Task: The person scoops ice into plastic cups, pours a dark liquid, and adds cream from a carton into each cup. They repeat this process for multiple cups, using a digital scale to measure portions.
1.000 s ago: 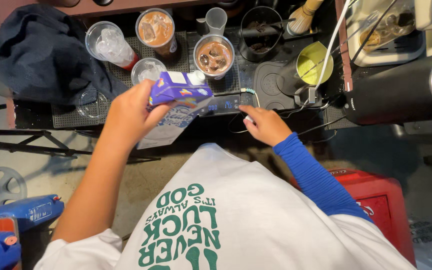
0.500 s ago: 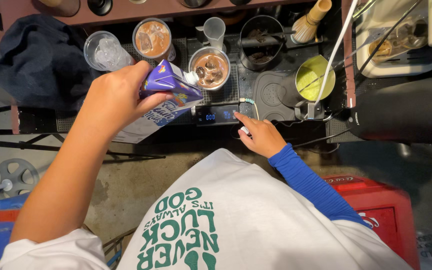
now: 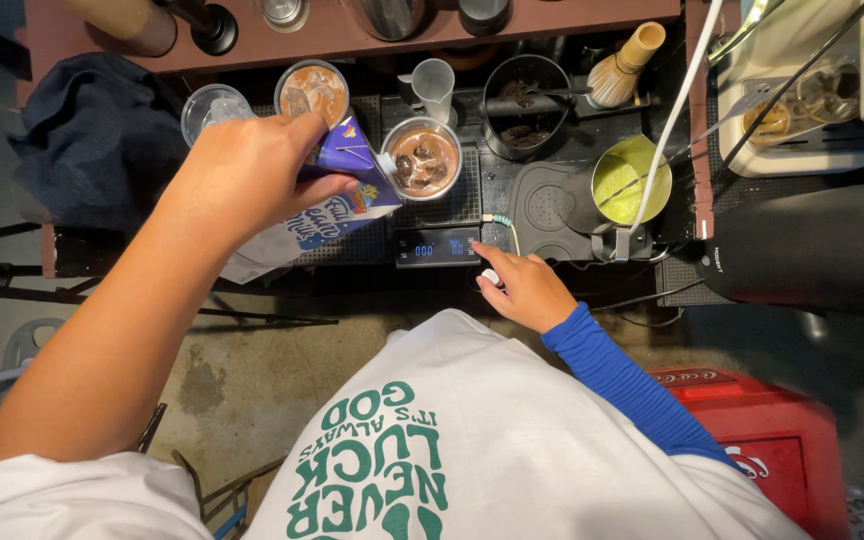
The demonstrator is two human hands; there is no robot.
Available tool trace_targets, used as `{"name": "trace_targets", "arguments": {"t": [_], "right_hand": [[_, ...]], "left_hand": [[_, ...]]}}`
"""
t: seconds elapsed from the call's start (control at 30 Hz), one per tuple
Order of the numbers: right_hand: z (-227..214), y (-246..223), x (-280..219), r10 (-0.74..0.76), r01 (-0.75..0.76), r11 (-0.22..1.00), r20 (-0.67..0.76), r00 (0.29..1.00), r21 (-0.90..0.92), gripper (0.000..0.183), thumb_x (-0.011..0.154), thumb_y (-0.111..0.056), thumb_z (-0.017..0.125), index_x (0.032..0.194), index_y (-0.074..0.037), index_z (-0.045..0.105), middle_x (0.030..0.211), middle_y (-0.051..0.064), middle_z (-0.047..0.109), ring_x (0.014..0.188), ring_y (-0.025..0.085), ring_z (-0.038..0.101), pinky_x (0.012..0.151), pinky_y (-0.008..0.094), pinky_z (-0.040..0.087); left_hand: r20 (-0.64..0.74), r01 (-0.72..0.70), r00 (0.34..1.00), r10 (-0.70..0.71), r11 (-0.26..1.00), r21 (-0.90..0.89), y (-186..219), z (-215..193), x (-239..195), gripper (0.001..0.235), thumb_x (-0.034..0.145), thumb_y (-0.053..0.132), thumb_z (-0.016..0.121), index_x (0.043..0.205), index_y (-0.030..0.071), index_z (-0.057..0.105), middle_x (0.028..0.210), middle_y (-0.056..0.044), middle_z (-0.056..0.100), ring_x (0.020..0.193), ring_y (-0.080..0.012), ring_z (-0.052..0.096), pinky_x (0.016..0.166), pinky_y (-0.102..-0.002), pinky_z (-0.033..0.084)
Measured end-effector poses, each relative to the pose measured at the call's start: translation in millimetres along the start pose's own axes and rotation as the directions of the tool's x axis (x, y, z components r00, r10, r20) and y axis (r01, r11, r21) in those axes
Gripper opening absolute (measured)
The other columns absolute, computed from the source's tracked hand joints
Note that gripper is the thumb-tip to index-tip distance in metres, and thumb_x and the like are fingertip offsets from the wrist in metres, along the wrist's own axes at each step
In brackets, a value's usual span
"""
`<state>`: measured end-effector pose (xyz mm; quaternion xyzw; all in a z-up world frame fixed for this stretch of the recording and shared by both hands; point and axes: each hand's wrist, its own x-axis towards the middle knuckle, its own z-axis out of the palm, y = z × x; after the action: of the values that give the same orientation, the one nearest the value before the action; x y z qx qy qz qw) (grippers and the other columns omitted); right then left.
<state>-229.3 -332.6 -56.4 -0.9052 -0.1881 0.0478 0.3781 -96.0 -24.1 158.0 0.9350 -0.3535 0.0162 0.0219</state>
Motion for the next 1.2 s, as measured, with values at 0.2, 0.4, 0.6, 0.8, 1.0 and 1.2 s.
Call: {"name": "trace_targets", "arguments": {"t": [0.2,0.4,0.6,0.8,1.0,1.2], "right_hand": [[-3.5,-1.2,-0.9,0.006,-0.006,1.000,0.000,1.000,0.001,0.053,0.091,-0.022,0.071,0.140,-0.011,0.057,0.076,0.005,0.068,0.059,0.019,0.062,0.066,0.035,0.046],[-6.2,-0.1,-1.7,0.012,-0.012,1.000,0.000,1.000,0.004,0.053,0.090,-0.023,0.071,0.140,-0.010,0.056,0.076,0.005,0.068,0.059,0.018,0.062,0.065,0.034,0.046],[-7.9,2.1,-3.8,0.027,-0.027,1.000,0.002,1.000,0.012,0.055,0.091,-0.023,0.071,0.141,-0.009,0.055,0.076,0.005,0.068,0.059,0.018,0.061,0.065,0.033,0.045],[-8.4,3.6,-5.9,0.027,-0.026,0.999,-0.027,0.999,0.026,0.056,0.090,-0.022,0.071,0.142,-0.009,0.054,0.077,0.005,0.068,0.059,0.018,0.062,0.065,0.034,0.045],[-11.2,4.7,-9.7,0.060,-0.060,0.998,-0.024,0.998,0.021,0.057,0.089,-0.022,0.071,0.142,-0.008,0.054,0.077,0.006,0.067,0.058,0.019,0.061,0.065,0.034,0.045],[-13.4,6.2,-15.4,0.075,-0.074,0.997,-0.039,0.996,0.027,0.057,0.090,-0.022,0.071,0.142,-0.009,0.053,0.076,0.005,0.066,0.058,0.019,0.060,0.066,0.034,0.045]], "left_hand": [[0.109,0.019,0.994,-0.030,0.995,0.098,-3.3,-3.7,10.7,0.057,0.087,0.058,0.076,0.096,0.003,0.064,0.071,-0.014,0.068,0.065,-0.0347,0.068,0.056,-0.044,0.054],[0.132,0.012,0.991,-0.026,0.994,0.112,-2.5,-8.6,16.7,0.058,0.083,0.060,0.077,0.092,0.004,0.065,0.071,-0.013,0.069,0.065,-0.0351,0.069,0.056,-0.045,0.054],[0.139,0.015,0.989,-0.040,0.984,0.180,-1.6,-12.4,25.5,0.058,0.081,0.061,0.078,0.095,0.005,0.067,0.072,-0.012,0.070,0.067,-0.0338,0.070,0.056,-0.044,0.054],[0.140,-0.004,0.990,-0.023,0.982,0.189,-1.9,-14.0,39.4,0.059,0.081,0.060,0.077,0.100,0.006,0.068,0.071,-0.013,0.069,0.067,-0.0335,0.070,0.057,-0.043,0.055],[0.147,-0.066,0.989,0.034,0.974,0.219,1.0,-15.7,53.5,0.054,0.082,0.058,0.078,0.092,0.006,0.066,0.070,-0.012,0.068,0.068,-0.0327,0.070,0.059,-0.043,0.054],[0.159,-0.146,0.981,0.110,0.961,0.235,9.0,-18.6,62.7,0.044,0.083,0.049,0.080,0.092,0.008,0.067,0.071,-0.010,0.068,0.069,-0.0308,0.070,0.059,-0.042,0.054]]}}
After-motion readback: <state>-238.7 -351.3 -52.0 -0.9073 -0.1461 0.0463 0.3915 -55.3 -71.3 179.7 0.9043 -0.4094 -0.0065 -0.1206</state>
